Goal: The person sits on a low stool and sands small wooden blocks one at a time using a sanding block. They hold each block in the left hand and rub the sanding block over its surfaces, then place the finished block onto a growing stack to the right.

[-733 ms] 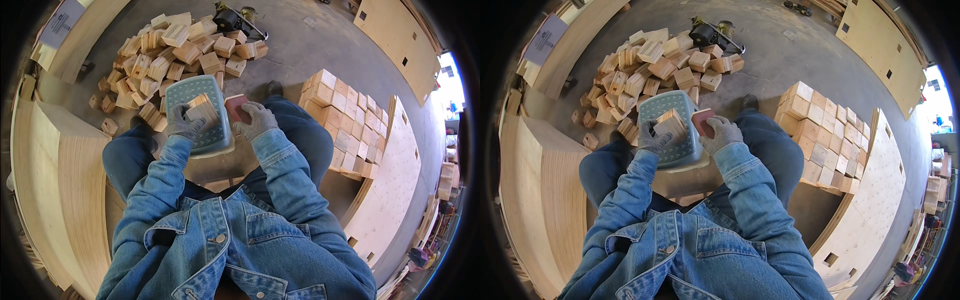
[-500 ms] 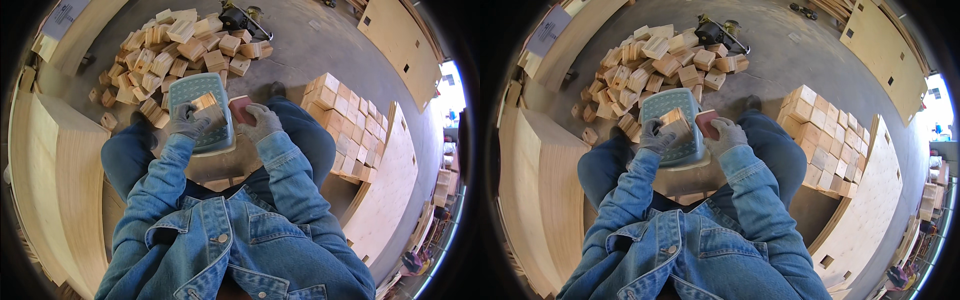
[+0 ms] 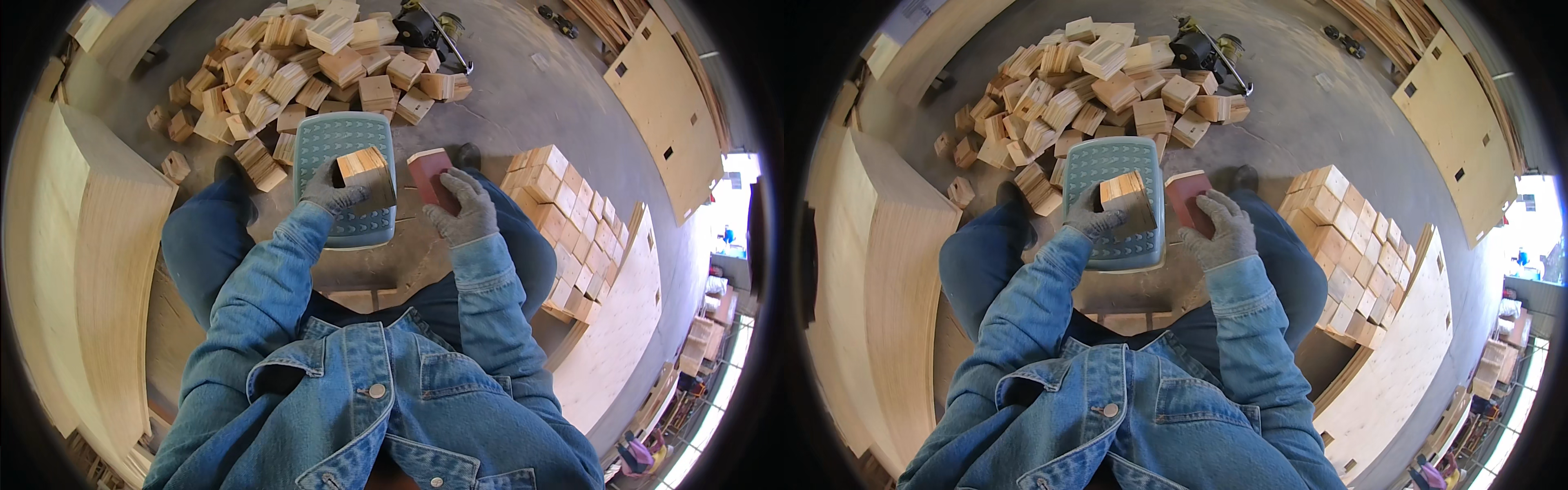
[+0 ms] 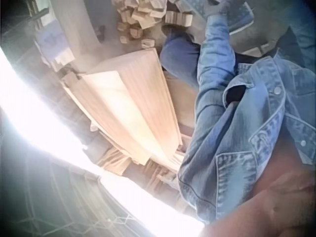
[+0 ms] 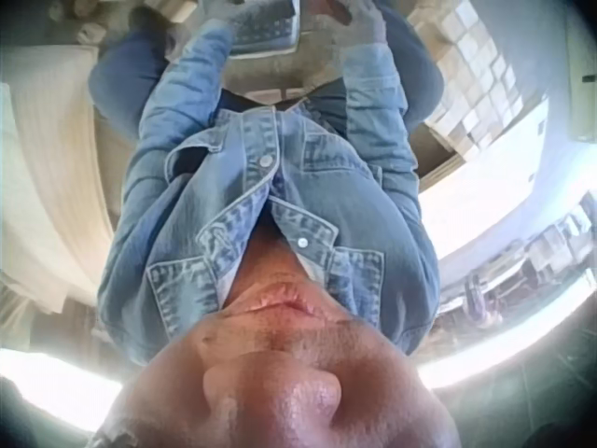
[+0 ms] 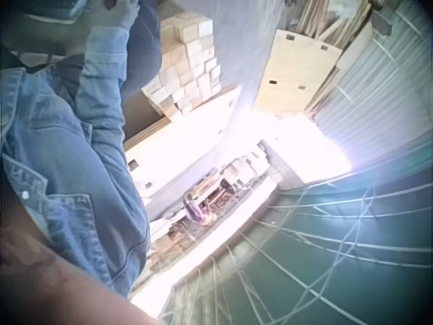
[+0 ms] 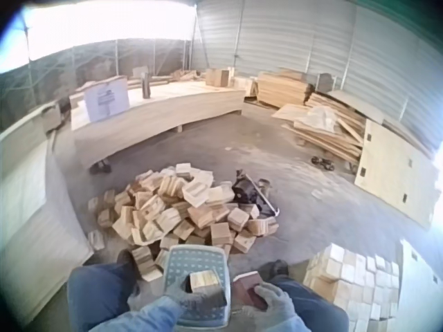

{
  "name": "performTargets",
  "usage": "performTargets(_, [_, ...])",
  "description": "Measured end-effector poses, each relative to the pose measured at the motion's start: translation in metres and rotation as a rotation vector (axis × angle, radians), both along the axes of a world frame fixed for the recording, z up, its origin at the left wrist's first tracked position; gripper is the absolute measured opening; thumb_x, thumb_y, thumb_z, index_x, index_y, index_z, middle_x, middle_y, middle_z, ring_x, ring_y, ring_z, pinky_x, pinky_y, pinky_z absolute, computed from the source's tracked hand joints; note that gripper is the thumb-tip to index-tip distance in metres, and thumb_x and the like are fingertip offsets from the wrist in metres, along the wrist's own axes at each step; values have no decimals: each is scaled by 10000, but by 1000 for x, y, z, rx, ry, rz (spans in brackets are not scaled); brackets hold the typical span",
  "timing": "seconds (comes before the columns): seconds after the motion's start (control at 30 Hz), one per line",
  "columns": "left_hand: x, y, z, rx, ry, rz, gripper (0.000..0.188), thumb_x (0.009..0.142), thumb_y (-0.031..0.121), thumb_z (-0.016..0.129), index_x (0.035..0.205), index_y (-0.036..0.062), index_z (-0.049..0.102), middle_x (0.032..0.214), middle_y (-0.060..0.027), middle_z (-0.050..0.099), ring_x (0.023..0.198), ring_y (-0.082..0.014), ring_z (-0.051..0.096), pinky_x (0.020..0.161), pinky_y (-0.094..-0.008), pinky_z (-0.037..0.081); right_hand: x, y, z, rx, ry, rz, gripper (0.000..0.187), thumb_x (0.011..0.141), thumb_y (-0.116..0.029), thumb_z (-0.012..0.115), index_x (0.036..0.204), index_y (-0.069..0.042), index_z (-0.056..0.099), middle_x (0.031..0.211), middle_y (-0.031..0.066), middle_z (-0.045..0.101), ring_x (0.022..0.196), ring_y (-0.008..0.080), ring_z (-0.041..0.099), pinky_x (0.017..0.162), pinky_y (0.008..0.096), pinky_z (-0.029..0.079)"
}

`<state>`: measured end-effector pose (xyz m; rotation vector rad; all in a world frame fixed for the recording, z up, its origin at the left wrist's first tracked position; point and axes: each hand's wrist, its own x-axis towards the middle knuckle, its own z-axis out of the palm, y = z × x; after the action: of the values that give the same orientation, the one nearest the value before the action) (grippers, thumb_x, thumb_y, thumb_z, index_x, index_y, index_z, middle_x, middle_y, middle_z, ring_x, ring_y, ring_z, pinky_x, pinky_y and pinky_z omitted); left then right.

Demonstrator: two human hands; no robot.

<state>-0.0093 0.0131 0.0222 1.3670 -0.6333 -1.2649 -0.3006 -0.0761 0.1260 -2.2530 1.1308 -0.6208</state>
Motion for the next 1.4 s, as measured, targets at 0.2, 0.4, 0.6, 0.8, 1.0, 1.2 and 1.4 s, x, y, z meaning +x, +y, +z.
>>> performTargets(0.2, [10,-4,-1,-63,-30,-85,914,658,222,999,1437,11,571,1350,-146,692,1235,-279,667,1077,-399,538,7,-16,34,-238,31,274,651,695,-239,929,1302,-157,710,1455,95,634,1197,386,621,1046,505,504])
performTargets(0.4, [5,-7,11,-18,14,-71,962,674,199,1000,1493,5,535,1403,-138,668,1289,-274,636,1107,-404,515,15,-28,36,-323,118,367,626,708,-310,901,1288,-170,713,1458,87,622,1189,385,610,1032,535,492])
performTargets(0.6, [10,-10,1,9,29,-79,1025,658,223,1019,1518,6,506,1426,-151,654,1315,-288,622,1130,-416,502,31,-32,27,-351,151,389,611,698,-296,901,1270,-180,722,1459,78,619,1200,375,605,1040,529,492])
performTargets(0.8, [12,-12,7,98,-28,-92,1100,603,265,1050,1521,7,502,1432,-161,653,1336,-297,608,1146,-431,490,34,-33,26,-348,177,385,598,714,-297,896,1273,-183,717,1469,72,609,1215,381,596,1047,533,488])
performTargets(1.0, [7,-12,14,27,-22,-131,1181,556,256,1065,1544,19,462,1443,-152,636,1351,-290,595,1164,-423,482,47,-27,38,-313,242,262,523,736,-283,884,1234,-179,759,1460,76,624,1224,398,594,1046,537,489])
performTargets(1.2, [-5,-12,18,4,-68,-191,1185,564,202,1058,1561,49,435,1453,-120,620,1350,-267,586,1166,-415,483,52,-35,43,-243,296,179,543,714,-255,902,1233,-165,772,1443,92,645,1221,398,600,1053,520,494])
performTargets(1.4, [0,-15,5,-31,12,-198,1094,611,159,1032,1545,58,472,1451,-105,629,1345,-256,589,1169,-410,476,37,-32,58,-270,171,277,535,679,-253,913,1183,-143,774,1431,107,651,1185,399,620,1032,515,513])
